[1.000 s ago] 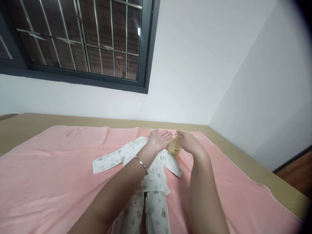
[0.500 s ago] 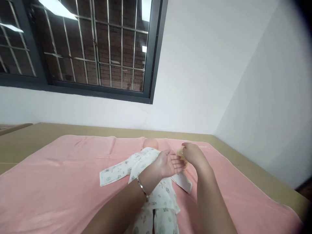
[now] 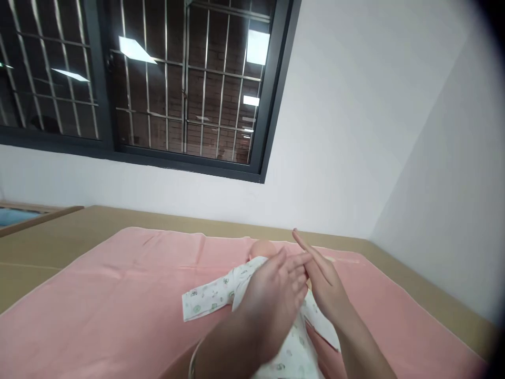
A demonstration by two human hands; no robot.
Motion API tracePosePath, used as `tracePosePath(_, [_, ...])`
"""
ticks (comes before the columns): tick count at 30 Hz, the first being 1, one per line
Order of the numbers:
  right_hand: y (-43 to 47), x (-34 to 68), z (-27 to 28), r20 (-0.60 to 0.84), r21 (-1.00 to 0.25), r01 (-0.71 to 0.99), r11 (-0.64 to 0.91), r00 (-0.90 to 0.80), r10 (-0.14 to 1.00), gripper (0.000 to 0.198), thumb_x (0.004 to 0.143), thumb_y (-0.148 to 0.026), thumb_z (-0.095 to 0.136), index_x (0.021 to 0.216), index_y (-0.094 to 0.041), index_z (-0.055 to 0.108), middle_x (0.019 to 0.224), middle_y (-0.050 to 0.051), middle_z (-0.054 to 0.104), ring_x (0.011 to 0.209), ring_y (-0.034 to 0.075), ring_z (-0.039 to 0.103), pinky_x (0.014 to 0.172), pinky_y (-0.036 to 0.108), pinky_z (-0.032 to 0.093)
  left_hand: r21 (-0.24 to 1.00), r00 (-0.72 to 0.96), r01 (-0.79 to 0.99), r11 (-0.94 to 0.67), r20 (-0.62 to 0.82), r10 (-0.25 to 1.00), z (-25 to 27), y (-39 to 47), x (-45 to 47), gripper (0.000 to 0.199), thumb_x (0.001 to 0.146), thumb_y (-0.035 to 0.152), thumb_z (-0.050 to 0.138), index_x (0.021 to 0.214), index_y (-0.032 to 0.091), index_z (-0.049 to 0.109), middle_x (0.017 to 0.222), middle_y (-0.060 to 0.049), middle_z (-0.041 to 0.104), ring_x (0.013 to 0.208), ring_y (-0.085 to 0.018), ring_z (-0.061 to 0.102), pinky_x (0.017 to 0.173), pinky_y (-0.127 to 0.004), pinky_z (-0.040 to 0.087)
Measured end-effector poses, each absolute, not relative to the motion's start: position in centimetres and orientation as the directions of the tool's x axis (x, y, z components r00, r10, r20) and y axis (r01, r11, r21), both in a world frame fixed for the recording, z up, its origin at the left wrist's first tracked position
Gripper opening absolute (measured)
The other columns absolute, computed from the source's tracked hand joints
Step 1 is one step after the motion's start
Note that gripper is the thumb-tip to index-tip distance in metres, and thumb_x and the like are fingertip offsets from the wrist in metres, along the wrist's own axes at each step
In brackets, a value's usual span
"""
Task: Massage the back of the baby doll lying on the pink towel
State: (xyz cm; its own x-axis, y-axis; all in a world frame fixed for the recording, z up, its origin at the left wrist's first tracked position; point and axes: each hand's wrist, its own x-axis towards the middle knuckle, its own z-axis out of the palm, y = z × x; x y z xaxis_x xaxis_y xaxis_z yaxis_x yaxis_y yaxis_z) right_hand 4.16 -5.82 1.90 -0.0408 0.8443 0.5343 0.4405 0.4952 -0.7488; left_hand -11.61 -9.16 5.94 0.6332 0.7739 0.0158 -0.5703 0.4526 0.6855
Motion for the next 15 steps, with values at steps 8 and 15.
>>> tracePosePath(8, [-12.7, -1.5, 0.4, 0.73, -0.604, 0.455, 0.654, -0.013, 0.683, 0.054, 0.099, -0.049, 0.032, 0.152, -0.035, 0.027, 0.159, -0.006, 0.013, 0.147, 0.029, 0.007, 0.12, 0.053, 0.017, 0.703, 0.471, -0.657, 0.272, 0.102, 0.876, 5.7, -11.7, -11.3, 0.059, 0.09, 0.047, 0.049, 0.142, 0.019, 0.045, 0.154, -0.005, 0.036, 0.148, -0.021, 0.018, 0.124, -0.033, 0.014])
tracePosePath(15, [-12.3, -1.9, 0.1, 0.723, -0.638, 0.352, 0.685, -0.033, 0.69, 0.06, 0.093, -0.053, 0.044, 0.149, -0.037, 0.033, 0.156, -0.006, 0.027, 0.147, 0.027, 0.014, 0.121, 0.05, 0.016, 0.873, 0.415, -0.479, 0.098, 0.127, 0.901, 4.1, -10.7, -9.1, 0.059, 0.088, 0.053, 0.041, 0.142, 0.03, 0.046, 0.153, 0.004, 0.037, 0.149, -0.02, 0.008, 0.124, -0.038, 0.017])
